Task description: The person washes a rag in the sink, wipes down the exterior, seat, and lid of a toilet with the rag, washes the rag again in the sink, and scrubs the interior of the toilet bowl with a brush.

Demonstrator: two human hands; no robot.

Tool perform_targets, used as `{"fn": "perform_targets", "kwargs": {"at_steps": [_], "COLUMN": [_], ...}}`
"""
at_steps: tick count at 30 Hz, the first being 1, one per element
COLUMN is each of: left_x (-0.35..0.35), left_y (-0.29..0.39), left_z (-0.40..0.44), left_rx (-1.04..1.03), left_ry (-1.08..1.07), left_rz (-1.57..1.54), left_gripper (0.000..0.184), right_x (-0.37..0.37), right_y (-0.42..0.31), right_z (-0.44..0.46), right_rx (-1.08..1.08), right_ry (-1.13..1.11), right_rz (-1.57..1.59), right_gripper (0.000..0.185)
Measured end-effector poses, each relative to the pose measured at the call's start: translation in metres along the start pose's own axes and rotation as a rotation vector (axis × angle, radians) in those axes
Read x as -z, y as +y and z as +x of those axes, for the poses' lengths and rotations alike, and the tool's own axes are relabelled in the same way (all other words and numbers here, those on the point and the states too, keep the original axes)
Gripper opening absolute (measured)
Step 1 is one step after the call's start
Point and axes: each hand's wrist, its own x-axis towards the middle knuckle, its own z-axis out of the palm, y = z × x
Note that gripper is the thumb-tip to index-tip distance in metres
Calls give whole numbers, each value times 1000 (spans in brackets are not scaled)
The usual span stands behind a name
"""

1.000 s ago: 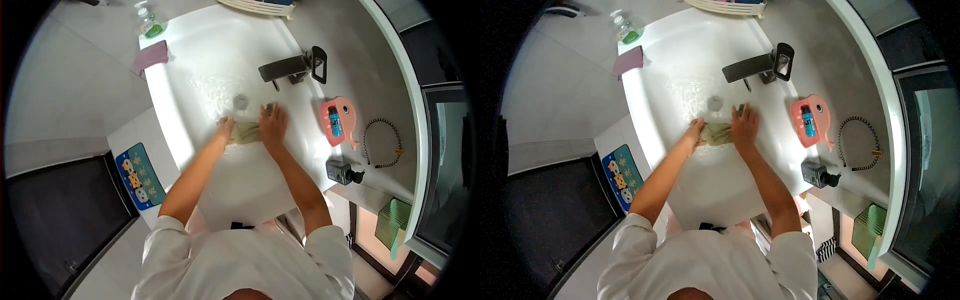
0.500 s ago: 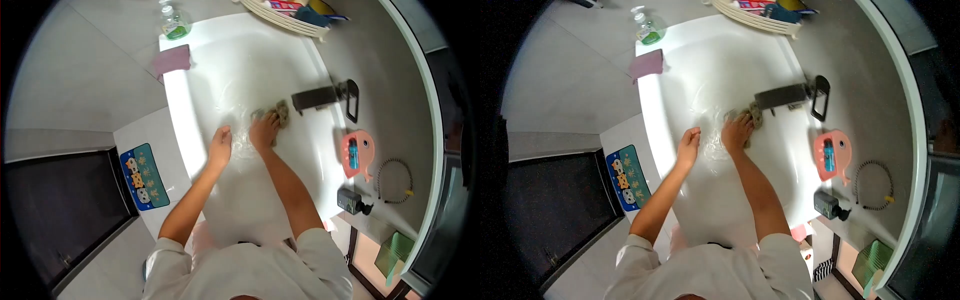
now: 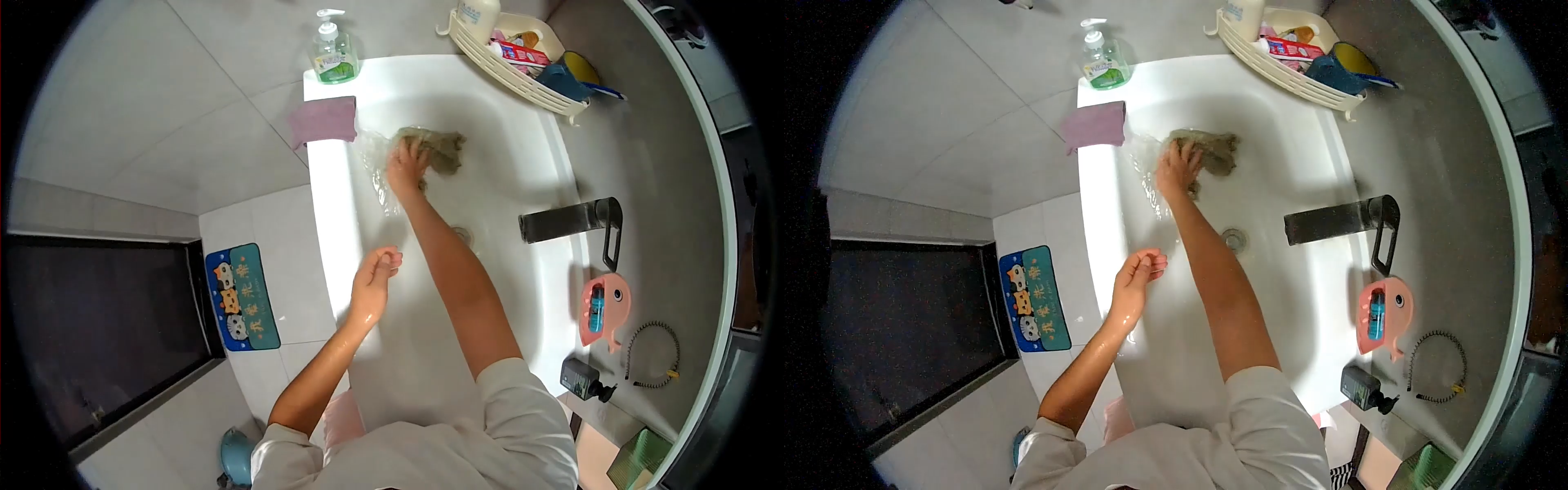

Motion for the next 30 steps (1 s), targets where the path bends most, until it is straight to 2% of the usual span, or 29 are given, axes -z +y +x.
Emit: {"fn": "perform_targets", "kwargs": {"at_steps": [1,3,6,10,11,13,15,16,17,19,21,22,23,24,25,26,27,28,30], "left_x": [1,3,15,15,12,0,-13,-21,-31,-51,-67,-70,-73,-74,-71,-68,-66,-62,-55], "left_y": [4,14,10,16,21,17,6,4,0,-8,-17,-22,-19,-18,-17,-14,-11,-15,-25], "left_z": [-4,-11,-20,-37,-44,-55,-61,-63,-66,-73,-75,-79,-83,-85,-87,-89,-91,-90,-89], "left_rx": [-9,0,-23,-108,-86,-99,-32,-14,6,38,31,17,37,40,45,47,59,60,46], "left_ry": [1,39,72,113,120,171,141,109,96,16,-39,-92,-108,-114,-123,-133,-97,-101,-87], "left_rz": [5,-5,-54,-100,-93,-81,-102,-114,-113,-24,-27,-24,-29,-28,22,72,37,31,73], "left_gripper": [30,35,39,39,38,35,34,33,33,33,32,31,31,31,33,34,31,31,31], "right_x": [2,6,5,44,57,81,97,104,113,148,216,236,216,252,267,284,283,307,318], "right_y": [-8,-24,-39,-50,-41,-20,8,24,41,66,71,73,118,107,124,126,160,141,104], "right_z": [-5,-17,-60,-147,-175,-233,-289,-319,-350,-379,-375,-367,-363,-344,-332,-328,-322,-329,-334], "right_rx": [5,-17,80,48,-253,-590,26,4,170,309,445,593,708,501,549,335,523,221,32], "right_ry": [5,-271,-345,-388,-561,-697,-635,-625,-495,-368,-987,-1037,-1055,-1163,-1168,-1131,-1147,-926,-1078], "right_rz": [7,136,334,483,968,1450,957,954,651,338,-172,-407,-404,-433,-523,-707,-818,-797,-767], "right_gripper": [52,56,60,58,56,55,49,49,45,41,31,30,28,26,29,33,35,36,39]}}
